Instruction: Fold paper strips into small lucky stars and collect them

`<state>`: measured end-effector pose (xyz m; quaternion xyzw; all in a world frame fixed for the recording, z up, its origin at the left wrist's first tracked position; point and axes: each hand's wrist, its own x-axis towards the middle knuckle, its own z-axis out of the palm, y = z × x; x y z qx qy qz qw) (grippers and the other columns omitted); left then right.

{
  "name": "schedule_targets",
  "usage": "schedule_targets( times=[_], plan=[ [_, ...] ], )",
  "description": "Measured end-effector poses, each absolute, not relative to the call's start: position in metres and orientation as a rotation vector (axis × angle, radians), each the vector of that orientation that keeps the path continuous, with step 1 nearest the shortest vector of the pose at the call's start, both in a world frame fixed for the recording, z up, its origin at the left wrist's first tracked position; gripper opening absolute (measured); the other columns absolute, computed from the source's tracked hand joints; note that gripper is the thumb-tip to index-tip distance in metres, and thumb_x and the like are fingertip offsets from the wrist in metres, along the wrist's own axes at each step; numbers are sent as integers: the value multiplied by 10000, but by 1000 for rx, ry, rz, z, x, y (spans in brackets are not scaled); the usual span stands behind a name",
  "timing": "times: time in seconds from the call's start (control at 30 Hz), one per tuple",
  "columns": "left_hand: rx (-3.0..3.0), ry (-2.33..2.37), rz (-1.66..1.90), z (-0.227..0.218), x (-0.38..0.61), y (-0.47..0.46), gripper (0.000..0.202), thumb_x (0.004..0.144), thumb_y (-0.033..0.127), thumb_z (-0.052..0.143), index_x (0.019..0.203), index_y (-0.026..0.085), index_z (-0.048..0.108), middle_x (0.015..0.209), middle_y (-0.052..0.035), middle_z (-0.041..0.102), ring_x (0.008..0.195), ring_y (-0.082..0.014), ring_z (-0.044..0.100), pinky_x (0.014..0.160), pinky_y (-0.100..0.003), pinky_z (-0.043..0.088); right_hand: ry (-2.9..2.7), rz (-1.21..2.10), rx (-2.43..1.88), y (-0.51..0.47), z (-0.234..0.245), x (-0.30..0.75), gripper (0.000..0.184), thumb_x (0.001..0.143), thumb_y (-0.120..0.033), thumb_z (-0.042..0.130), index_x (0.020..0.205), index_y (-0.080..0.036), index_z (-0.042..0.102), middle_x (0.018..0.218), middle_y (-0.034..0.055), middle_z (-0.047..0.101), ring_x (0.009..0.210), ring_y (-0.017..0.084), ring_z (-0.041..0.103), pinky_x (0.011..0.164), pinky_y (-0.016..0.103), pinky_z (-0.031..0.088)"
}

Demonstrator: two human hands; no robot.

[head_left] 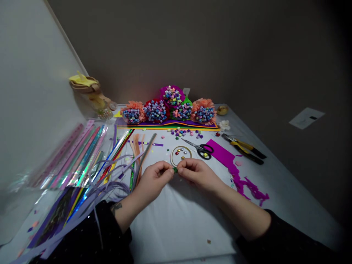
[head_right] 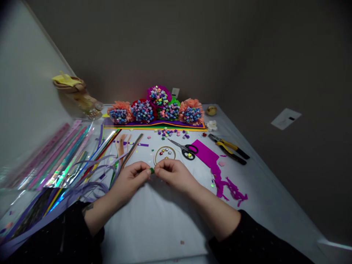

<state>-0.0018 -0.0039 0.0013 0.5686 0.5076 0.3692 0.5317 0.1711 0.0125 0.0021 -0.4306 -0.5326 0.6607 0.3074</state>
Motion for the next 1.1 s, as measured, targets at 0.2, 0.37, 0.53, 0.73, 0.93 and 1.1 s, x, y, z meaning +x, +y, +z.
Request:
schedule_targets(
  times=[0.2, 0.37, 0.53, 0.73, 0.93, 1.1],
  plan=[
    [1410, 1190, 877, -1, -3, -5, 156, 784, 288, 549, 721, 150, 586, 636, 16, 551, 615, -112, 495, 587, -219, 402, -1557, 1525, -1151, 13, 0, 170, 147, 709, -300, 576, 700, -154, 567, 601, -28, 497, 543, 94, 400, 518, 211, 313],
    [1464, 1199, 880, -4, -2, -7, 151, 792, 279, 538, 731, 153, 595, 654, 14, 567, 629, -119, 514, 594, -219, 410, -1627, 1423, -1187, 11, -2, 168, 109, 698, -268, 522, 670, -163, 535, 604, -25, 495, 566, 104, 421, 530, 212, 331],
    [1551, 1248, 884, -3, -1, -8, 167, 834, 273, 500, 757, 157, 592, 695, 3, 580, 676, -131, 534, 622, -222, 422, -1670, 1388, -1234, 10, 0, 166, 107, 688, -265, 523, 660, -162, 536, 592, -24, 490, 556, 105, 425, 520, 212, 330],
    [1736, 1290, 874, -2, -2, -7, 171, 854, 242, 475, 752, 167, 590, 715, -4, 612, 688, -133, 551, 628, -222, 416, -1669, 1430, -1229, 11, 0, 166, 148, 711, -303, 529, 690, -158, 553, 617, -13, 516, 569, 113, 444, 536, 223, 341],
    [1777, 1332, 980, -1, -3, -12, 146, 853, 237, 506, 833, 175, 636, 802, -32, 664, 741, -145, 603, 661, -231, 461, -1637, 1458, -1205, 13, -1, 167, 130, 710, -288, 524, 664, -166, 528, 606, -23, 491, 573, 111, 426, 542, 219, 332],
    [1956, 1284, 1019, 2, -5, -13, 174, 826, 215, 566, 972, 181, 653, 855, -48, 678, 721, -141, 617, 638, -236, 485, -1509, 1525, -1158, 10, 2, 166, 158, 720, -318, 527, 658, -173, 517, 601, -29, 458, 573, 113, 402, 548, 225, 319]
  ],
)
